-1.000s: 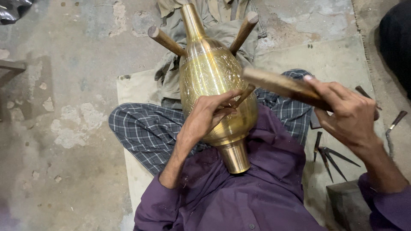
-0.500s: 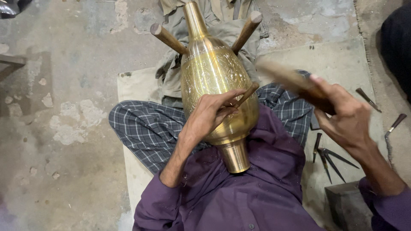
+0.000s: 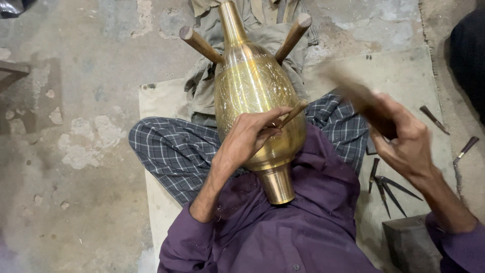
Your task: The person sits cross-legged on the floor with a large brass vessel on their lap, holding a punch against the metal surface and striking it with a wooden mallet to emboss a decorative pattern. They reposition the punch repeatedly around the vessel body while hammering.
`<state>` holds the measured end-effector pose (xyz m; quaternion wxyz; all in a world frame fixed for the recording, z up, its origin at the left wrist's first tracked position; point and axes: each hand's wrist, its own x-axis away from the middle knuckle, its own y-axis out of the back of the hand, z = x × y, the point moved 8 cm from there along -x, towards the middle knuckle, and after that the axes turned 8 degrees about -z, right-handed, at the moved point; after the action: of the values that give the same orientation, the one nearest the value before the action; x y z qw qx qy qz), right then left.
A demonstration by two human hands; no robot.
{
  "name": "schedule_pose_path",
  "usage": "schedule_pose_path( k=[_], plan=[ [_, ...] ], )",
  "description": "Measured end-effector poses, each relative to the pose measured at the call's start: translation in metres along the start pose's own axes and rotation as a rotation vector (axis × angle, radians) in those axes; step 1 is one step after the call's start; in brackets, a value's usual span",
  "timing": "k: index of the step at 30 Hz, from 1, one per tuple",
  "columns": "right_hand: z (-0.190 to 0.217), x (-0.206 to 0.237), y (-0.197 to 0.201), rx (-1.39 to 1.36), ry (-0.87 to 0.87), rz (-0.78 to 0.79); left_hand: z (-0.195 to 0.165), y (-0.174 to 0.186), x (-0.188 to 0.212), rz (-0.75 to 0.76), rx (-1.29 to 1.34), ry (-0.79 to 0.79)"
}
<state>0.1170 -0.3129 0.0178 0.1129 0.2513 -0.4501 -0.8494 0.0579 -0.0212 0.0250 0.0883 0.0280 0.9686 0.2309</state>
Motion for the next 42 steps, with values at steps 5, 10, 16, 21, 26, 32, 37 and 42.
schedule_pose_path(
  k=[5,10,16,21,26,32,37,42],
  plan=[
    [0.009,0.000,-0.003,0.179,0.059,0.078,-0.003,0.000,0.002,-0.025,0.057,-0.056],
    [0.011,0.001,0.002,-0.135,0.054,0.077,-0.003,0.000,0.003,-0.024,0.013,-0.047],
    [0.001,-0.002,0.007,-0.322,-0.040,-0.033,-0.007,0.003,0.006,-0.021,-0.049,-0.025],
    [0.006,-0.002,0.008,0.107,0.121,-0.027,-0.009,0.004,0.008,-0.046,-0.063,-0.051],
    [-0.011,-0.001,-0.007,0.189,0.028,0.159,-0.010,0.007,0.012,-0.124,-0.063,-0.101],
    [0.000,-0.019,-0.003,0.078,0.103,0.119,0.004,0.002,0.016,-0.155,-0.065,0.003],
    [0.023,-0.040,0.020,-0.048,0.191,-0.022,0.015,-0.001,0.025,-0.248,-0.068,0.037],
    [0.037,-0.056,0.010,0.507,0.321,0.170,0.026,-0.003,0.037,-0.381,-0.071,0.089]
  ],
)
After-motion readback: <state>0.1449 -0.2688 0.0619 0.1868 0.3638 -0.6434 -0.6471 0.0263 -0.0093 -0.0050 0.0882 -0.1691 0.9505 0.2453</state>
